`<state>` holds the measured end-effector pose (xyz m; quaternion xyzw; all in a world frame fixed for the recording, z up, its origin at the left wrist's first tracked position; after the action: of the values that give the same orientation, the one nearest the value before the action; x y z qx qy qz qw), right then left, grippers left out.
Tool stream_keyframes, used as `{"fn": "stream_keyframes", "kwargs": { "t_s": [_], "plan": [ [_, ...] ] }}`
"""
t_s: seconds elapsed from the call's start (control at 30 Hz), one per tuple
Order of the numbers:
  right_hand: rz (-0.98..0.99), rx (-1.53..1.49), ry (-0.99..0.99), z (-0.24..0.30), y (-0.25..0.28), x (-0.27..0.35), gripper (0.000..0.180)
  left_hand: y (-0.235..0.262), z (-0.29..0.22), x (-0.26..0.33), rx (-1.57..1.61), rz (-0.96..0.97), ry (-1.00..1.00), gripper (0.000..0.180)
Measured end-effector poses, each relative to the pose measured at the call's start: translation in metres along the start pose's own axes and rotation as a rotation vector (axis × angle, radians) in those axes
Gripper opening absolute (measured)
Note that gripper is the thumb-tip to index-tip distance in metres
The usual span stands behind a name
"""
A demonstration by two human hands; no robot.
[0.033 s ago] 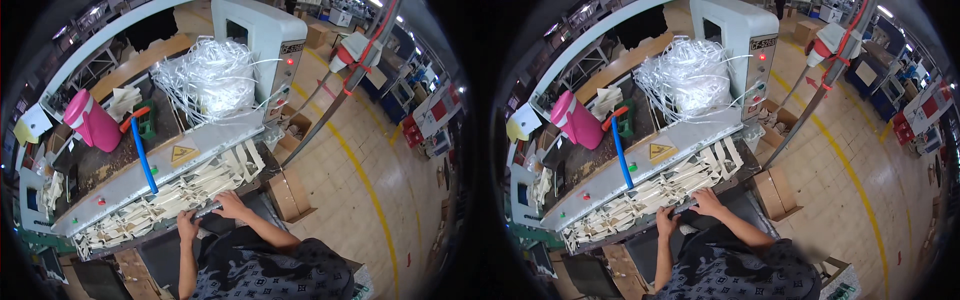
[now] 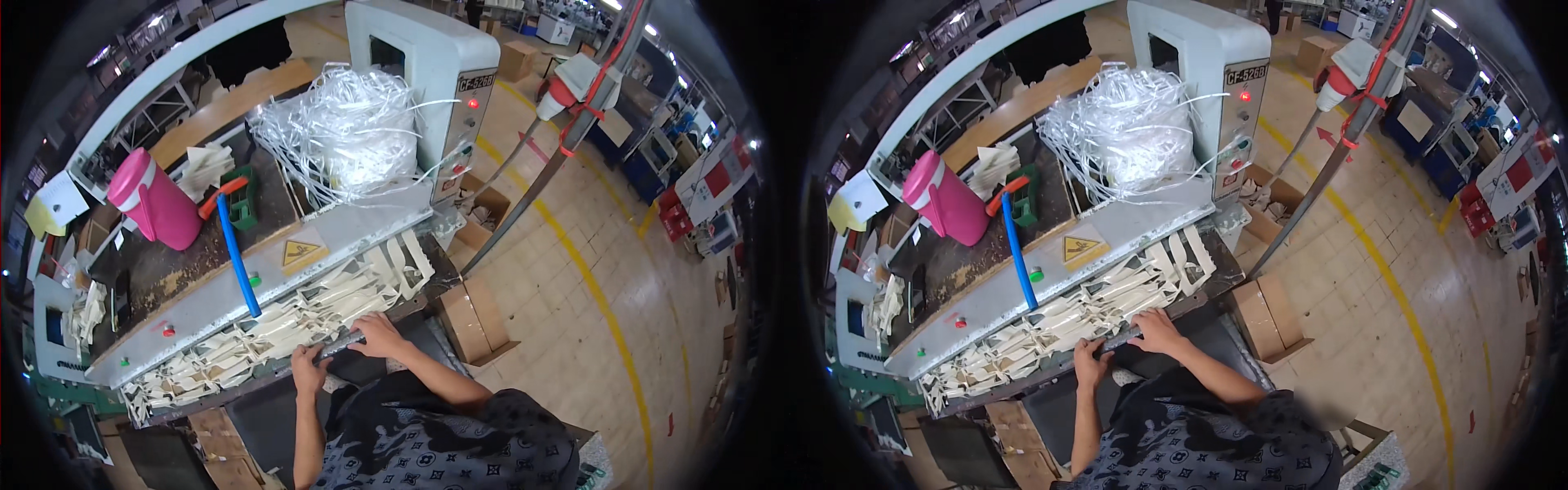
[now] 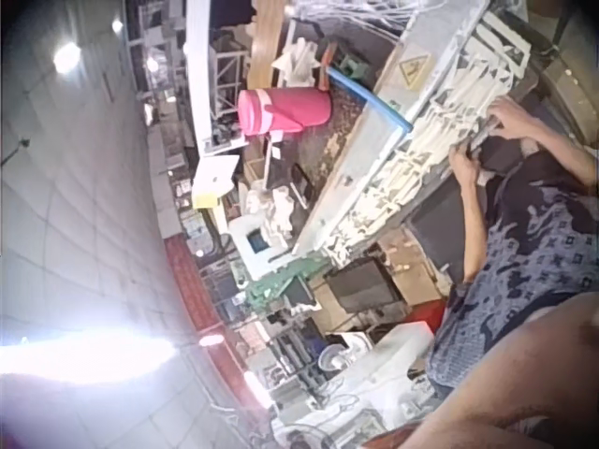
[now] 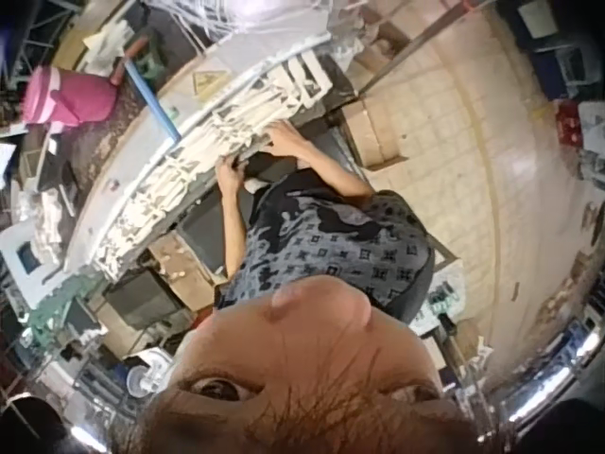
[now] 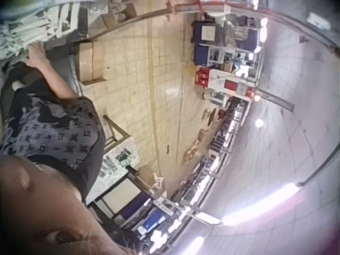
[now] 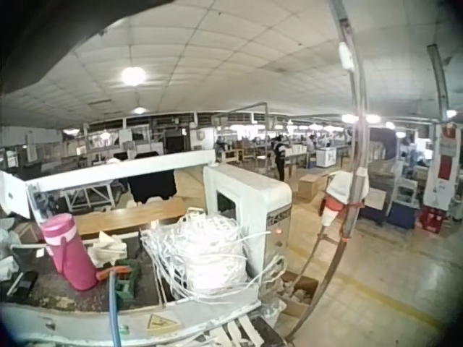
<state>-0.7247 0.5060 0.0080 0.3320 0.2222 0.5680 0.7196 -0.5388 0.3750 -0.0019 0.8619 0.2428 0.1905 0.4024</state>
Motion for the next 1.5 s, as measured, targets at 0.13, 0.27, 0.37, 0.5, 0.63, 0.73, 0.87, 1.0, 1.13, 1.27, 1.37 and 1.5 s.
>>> {"fn": "stream_keyframes", "kwargs": {
  "t_s": [0.13, 0.27, 0.37, 0.5, 0.63, 0.73, 0.87, 1.0, 1.13, 1.27, 1.37, 1.5],
  "plan": [
    [0.055, -0.019, -0.075, -0.012, -0.011, -0.010, 0.045, -0.002, 0.005, -0.004, 0.001, 0.017, -0.056, 0.049],
    [0.157, -0.037, -0.060, -0.020, -0.025, -0.006, 0.042, -0.022, 0.027, 0.006, -0.004, 0.112, -0.043, 0.050],
    [0.204, -0.174, 0.010, -0.025, -0.020, 0.010, 0.036, -0.023, 0.014, -0.009, 0.048, 0.369, 0.007, 0.036],
    [0.048, -0.300, -0.058, -0.034, 0.010, 0.014, 0.023, 0.012, -0.040, -0.066, 0.117, 0.029, -0.208, 0.015],
    [-0.443, -0.230, -0.004, -0.051, 0.063, -0.001, 0.010, -0.009, -0.089, -0.127, -0.046, -0.081, -0.395, 0.024],
    [-0.434, -0.114, -0.041, -0.087, 0.068, 0.001, 0.010, -0.049, -0.094, -0.145, -0.125, 0.029, -0.394, 0.030],
    [-0.399, -0.043, -0.001, -0.110, 0.057, 0.018, 0.013, -0.073, -0.084, -0.144, -0.014, 0.183, -0.349, 0.031],
    [-0.365, 0.054, -0.051, -0.106, 0.046, 0.025, 0.018, -0.058, -0.079, -0.123, 0.099, 0.140, -0.405, 0.034],
    [-0.339, 0.045, -0.036, -0.088, 0.057, 0.016, 0.019, 0.019, -0.072, -0.080, 0.217, -0.043, -0.416, 0.034],
    [-0.383, -0.043, 0.090, -0.079, 0.041, 0.001, 0.029, 0.098, -0.073, -0.054, 0.108, -0.338, -0.524, 0.029],
    [-0.307, -0.129, 0.234, 0.009, 0.055, -0.041, 0.059, 0.141, -0.053, -0.047, 0.458, -0.533, -0.241, 0.038],
    [-0.274, -0.047, 0.458, 0.061, 0.051, -0.088, 0.061, 0.132, -0.004, -0.074, 1.034, -0.608, -0.007, 0.066]
  ]
}}
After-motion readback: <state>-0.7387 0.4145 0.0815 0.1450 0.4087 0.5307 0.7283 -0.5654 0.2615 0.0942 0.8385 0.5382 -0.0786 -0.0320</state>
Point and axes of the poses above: each hand's wrist, its own x-axis away from the middle knuckle, its own y-axis out of the back of the hand, z = x × y, the point moved 9 cm from there along -x, towards the middle knuckle, and after that the axes turned 13 degrees about z, right-handed, at the moved point
